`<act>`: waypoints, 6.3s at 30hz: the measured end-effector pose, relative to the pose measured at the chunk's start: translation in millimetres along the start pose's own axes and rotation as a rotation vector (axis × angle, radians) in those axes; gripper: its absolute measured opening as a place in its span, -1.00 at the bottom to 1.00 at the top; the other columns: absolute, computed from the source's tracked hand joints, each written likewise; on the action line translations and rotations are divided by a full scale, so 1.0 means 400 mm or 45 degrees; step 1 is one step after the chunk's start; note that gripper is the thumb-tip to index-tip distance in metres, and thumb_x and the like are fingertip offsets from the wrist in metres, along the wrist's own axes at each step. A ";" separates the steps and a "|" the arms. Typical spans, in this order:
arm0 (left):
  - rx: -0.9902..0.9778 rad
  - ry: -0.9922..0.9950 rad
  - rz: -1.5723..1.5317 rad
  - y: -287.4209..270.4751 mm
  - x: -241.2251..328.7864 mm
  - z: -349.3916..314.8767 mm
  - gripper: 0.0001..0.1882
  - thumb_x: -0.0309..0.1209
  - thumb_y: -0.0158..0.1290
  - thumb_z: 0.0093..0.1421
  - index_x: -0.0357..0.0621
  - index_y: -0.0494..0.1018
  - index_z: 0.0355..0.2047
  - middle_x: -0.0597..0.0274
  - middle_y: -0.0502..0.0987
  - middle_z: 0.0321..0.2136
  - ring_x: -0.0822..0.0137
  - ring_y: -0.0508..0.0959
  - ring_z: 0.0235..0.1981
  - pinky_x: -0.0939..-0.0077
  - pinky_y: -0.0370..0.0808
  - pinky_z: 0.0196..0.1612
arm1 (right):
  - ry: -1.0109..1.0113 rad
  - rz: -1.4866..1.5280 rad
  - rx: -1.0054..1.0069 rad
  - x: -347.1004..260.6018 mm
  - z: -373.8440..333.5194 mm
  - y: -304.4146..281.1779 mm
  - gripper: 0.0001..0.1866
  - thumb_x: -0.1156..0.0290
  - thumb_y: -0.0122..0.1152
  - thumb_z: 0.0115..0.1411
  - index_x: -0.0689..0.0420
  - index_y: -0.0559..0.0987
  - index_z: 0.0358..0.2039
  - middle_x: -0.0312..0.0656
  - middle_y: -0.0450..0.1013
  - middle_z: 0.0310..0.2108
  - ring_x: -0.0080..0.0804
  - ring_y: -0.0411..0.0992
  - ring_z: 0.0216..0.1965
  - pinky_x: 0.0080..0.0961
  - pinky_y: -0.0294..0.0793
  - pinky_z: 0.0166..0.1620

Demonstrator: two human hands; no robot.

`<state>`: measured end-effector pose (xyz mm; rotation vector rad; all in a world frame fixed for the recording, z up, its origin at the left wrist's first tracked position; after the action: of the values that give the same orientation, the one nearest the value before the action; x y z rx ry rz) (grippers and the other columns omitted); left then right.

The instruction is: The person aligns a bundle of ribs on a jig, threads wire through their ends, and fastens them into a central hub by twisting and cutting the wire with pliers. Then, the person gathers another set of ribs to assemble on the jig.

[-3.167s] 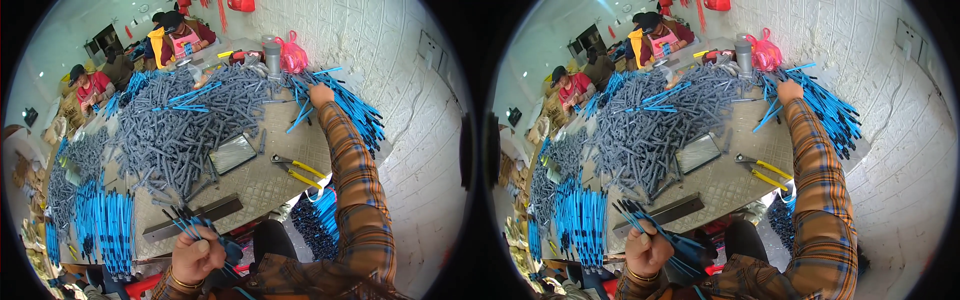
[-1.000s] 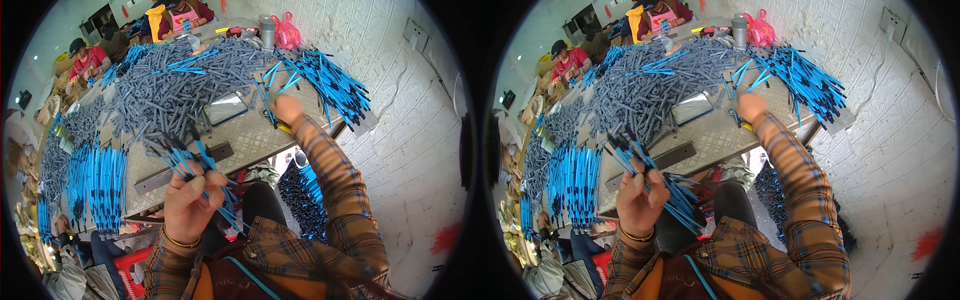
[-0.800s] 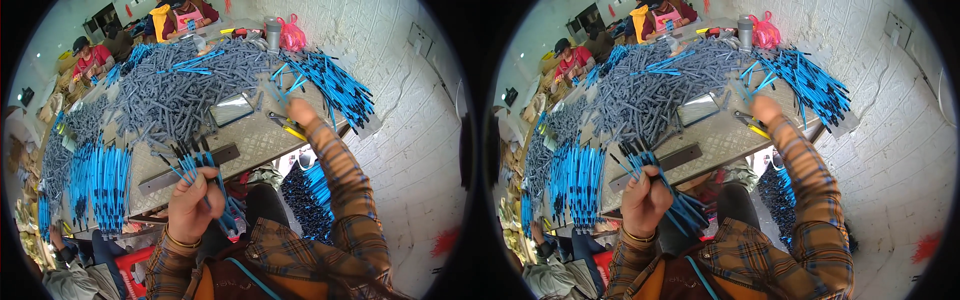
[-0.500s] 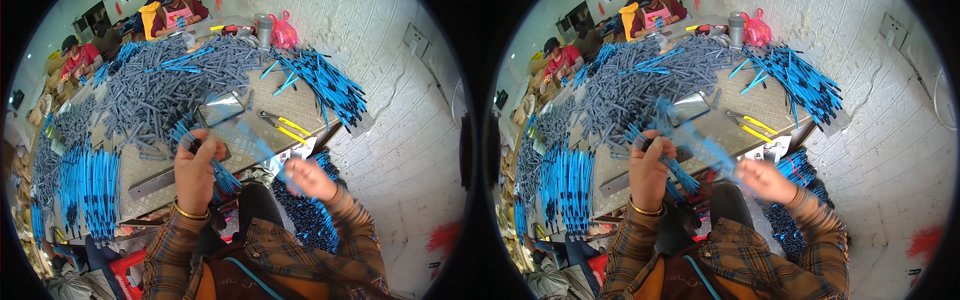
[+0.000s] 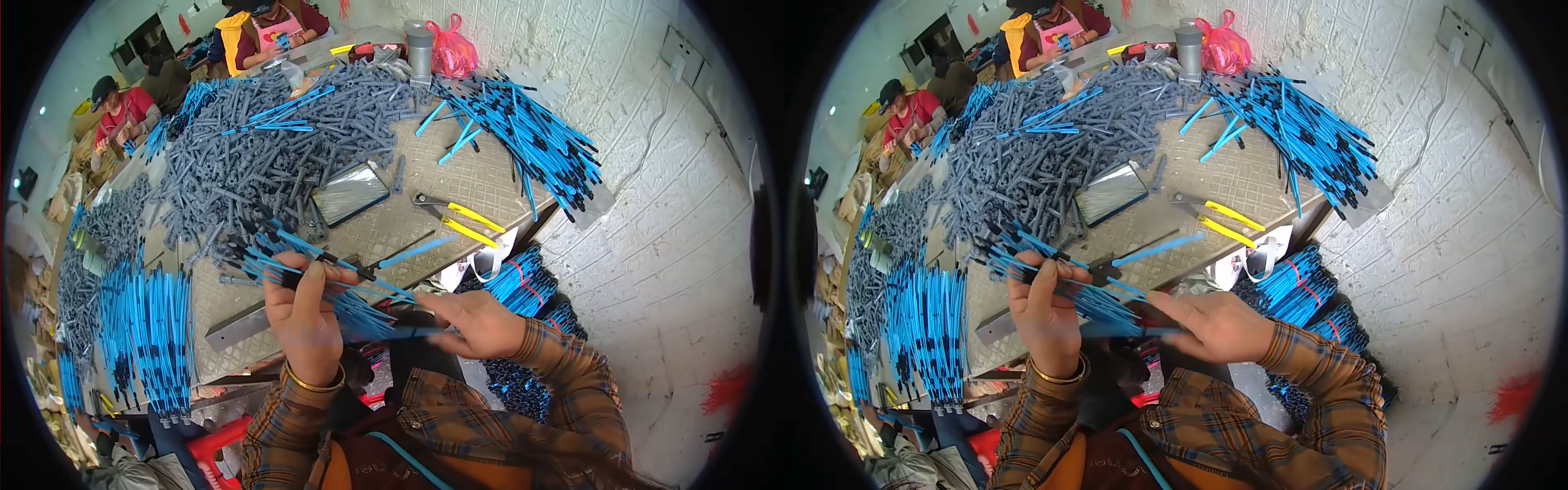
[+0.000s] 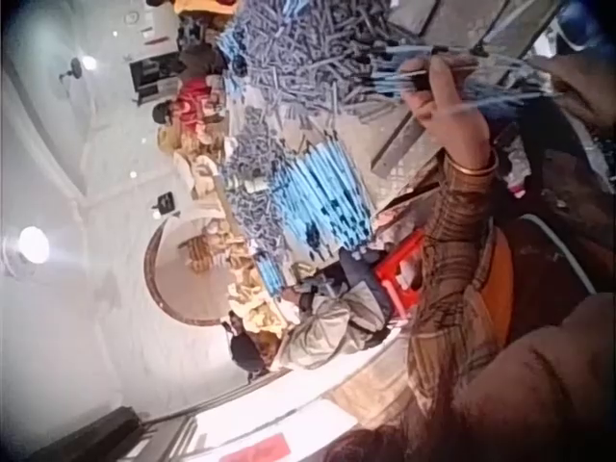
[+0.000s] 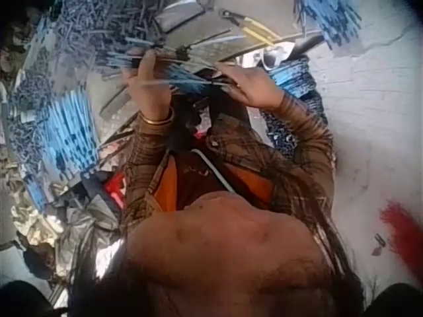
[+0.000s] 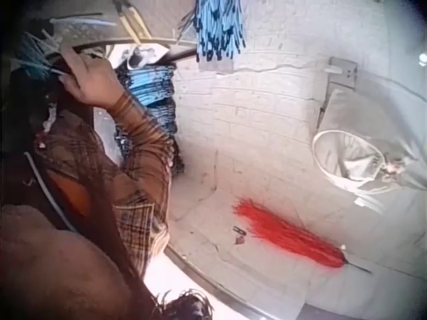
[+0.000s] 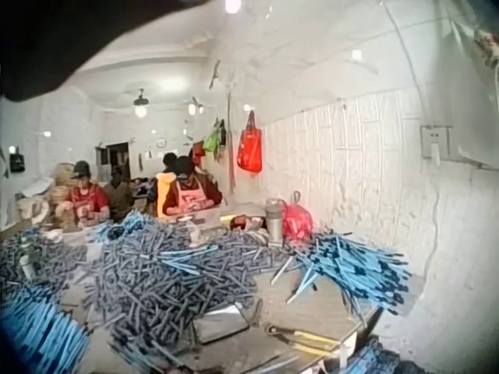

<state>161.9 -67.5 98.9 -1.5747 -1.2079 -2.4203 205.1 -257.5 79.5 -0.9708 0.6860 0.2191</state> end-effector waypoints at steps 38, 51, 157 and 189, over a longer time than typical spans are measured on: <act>-0.195 -0.313 -0.316 0.031 -0.026 0.051 -0.70 -0.53 -0.01 0.15 -0.16 0.27 -0.10 0.07 0.40 -0.13 0.27 0.44 -0.13 0.41 0.35 -0.05 | 0.704 1.840 0.227 0.126 -0.115 -0.002 -0.73 0.25 -0.14 0.26 0.20 0.42 -0.35 -0.45 0.05 -0.78 -0.67 -0.04 -0.79 -0.67 -0.02 -0.67; -0.135 0.093 0.191 0.004 -0.016 0.042 -0.70 -0.37 0.12 0.08 -0.12 0.29 -0.22 0.15 0.49 -0.37 0.30 0.52 -0.34 0.51 0.46 -0.32 | 0.533 1.195 0.288 0.071 -0.108 0.069 -0.83 0.37 -0.10 0.22 0.19 0.33 -0.26 -0.43 0.09 -0.64 -0.68 0.03 -0.64 -0.71 -0.02 -0.58; -0.059 -0.105 -0.201 -0.171 0.110 -0.120 -0.85 -0.54 -0.02 0.14 -0.09 0.36 -0.25 0.27 0.49 -0.38 0.35 0.52 -0.31 0.38 0.48 -0.23 | 0.721 1.409 0.111 0.007 -0.126 0.264 -0.79 0.36 -0.11 0.23 0.23 0.35 -0.22 -0.20 0.38 -0.57 -0.49 0.35 -0.53 -0.62 0.34 -0.40; -0.311 -0.483 0.267 -0.226 0.208 -0.218 -0.84 -0.52 -0.02 0.14 -0.22 0.40 -0.24 -0.03 0.53 -0.30 0.24 0.54 -0.33 0.45 0.44 -0.28 | -0.360 0.205 0.132 -0.238 0.104 0.279 -0.46 0.35 0.23 -0.11 0.17 0.35 -0.07 -0.11 0.36 -0.30 -0.18 0.33 -0.28 -0.34 0.30 -0.18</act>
<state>17.3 -25.0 93.6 -2.1821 -0.7436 -2.2710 98.0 -149.0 78.1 -0.7671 0.5096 0.4495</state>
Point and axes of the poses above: each hand's wrist, its own z-axis towards the middle knuckle, its own y-axis out of the palm, x = y × z, the point moved 6 cm from there along z, towards the middle knuckle
